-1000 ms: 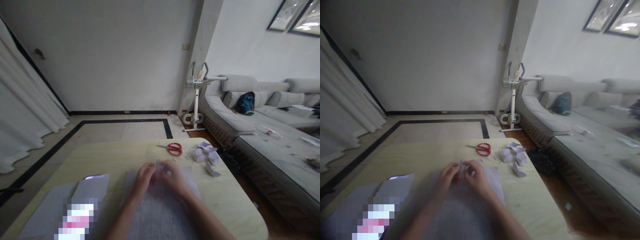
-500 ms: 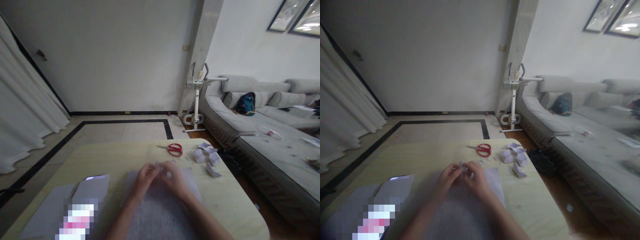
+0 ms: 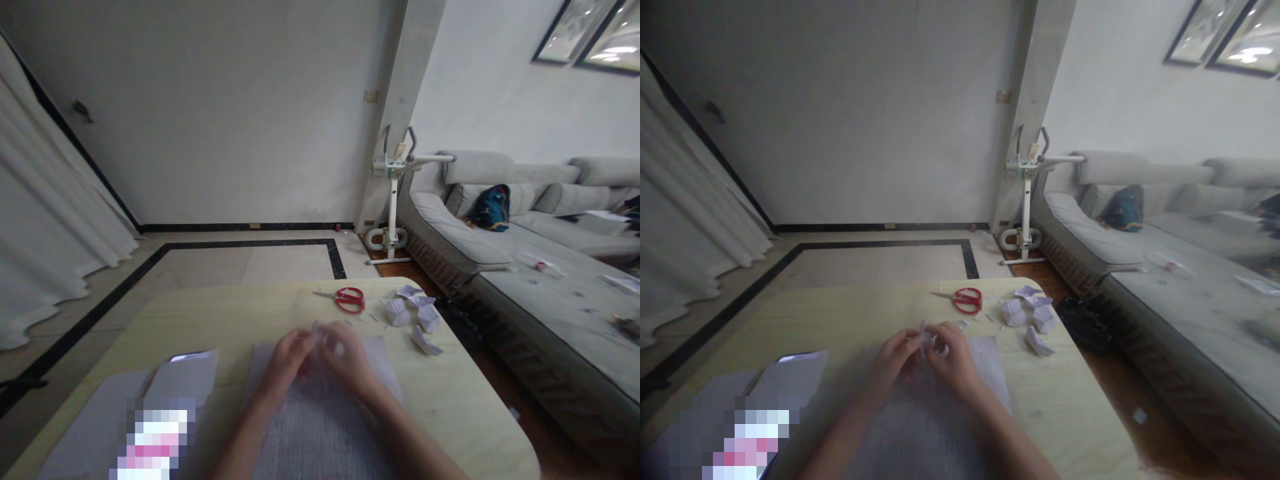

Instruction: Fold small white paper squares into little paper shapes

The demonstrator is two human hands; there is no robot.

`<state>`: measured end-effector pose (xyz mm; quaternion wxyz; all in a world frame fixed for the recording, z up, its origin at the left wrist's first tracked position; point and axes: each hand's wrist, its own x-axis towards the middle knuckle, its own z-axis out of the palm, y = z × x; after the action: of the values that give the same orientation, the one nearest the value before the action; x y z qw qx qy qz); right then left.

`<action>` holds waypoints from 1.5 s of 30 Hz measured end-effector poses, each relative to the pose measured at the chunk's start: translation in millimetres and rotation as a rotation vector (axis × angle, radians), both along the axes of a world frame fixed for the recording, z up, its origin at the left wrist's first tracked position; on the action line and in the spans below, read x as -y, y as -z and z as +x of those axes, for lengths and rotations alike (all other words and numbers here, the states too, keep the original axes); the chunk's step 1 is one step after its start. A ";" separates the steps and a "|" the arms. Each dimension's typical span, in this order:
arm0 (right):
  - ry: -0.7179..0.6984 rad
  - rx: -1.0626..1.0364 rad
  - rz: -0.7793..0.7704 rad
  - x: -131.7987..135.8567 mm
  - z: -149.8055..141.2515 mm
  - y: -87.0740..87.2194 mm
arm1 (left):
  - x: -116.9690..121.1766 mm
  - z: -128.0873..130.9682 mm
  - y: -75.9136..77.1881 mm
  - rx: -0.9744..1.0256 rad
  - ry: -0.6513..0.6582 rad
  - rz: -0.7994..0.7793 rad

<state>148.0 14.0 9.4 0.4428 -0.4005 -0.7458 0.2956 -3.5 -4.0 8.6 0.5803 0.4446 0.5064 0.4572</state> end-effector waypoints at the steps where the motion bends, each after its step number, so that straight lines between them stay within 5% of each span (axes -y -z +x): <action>1: -0.002 0.003 -0.001 -0.1 0.3 0.2 | 0.7 0.2 -1.3 -0.001 0.006 -0.008; 7: -0.017 -0.026 0.025 -1.6 0.8 3.7 | 3.8 0.4 -8.2 0.002 0.004 -0.028; 25: -0.022 -0.029 -0.074 -5.4 7.2 -3.6 | -0.2 -3.4 3.1 0.363 -0.004 -0.097; 45: -0.056 -0.042 -0.020 -4.8 8.0 -2.7 | 3.0 -1.3 -6.3 0.324 0.030 -0.196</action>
<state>156.0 18.8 12.0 0.4460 -0.3775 -0.7442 0.3237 -4.8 -7.0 14.9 0.7015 0.3140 0.4418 0.4627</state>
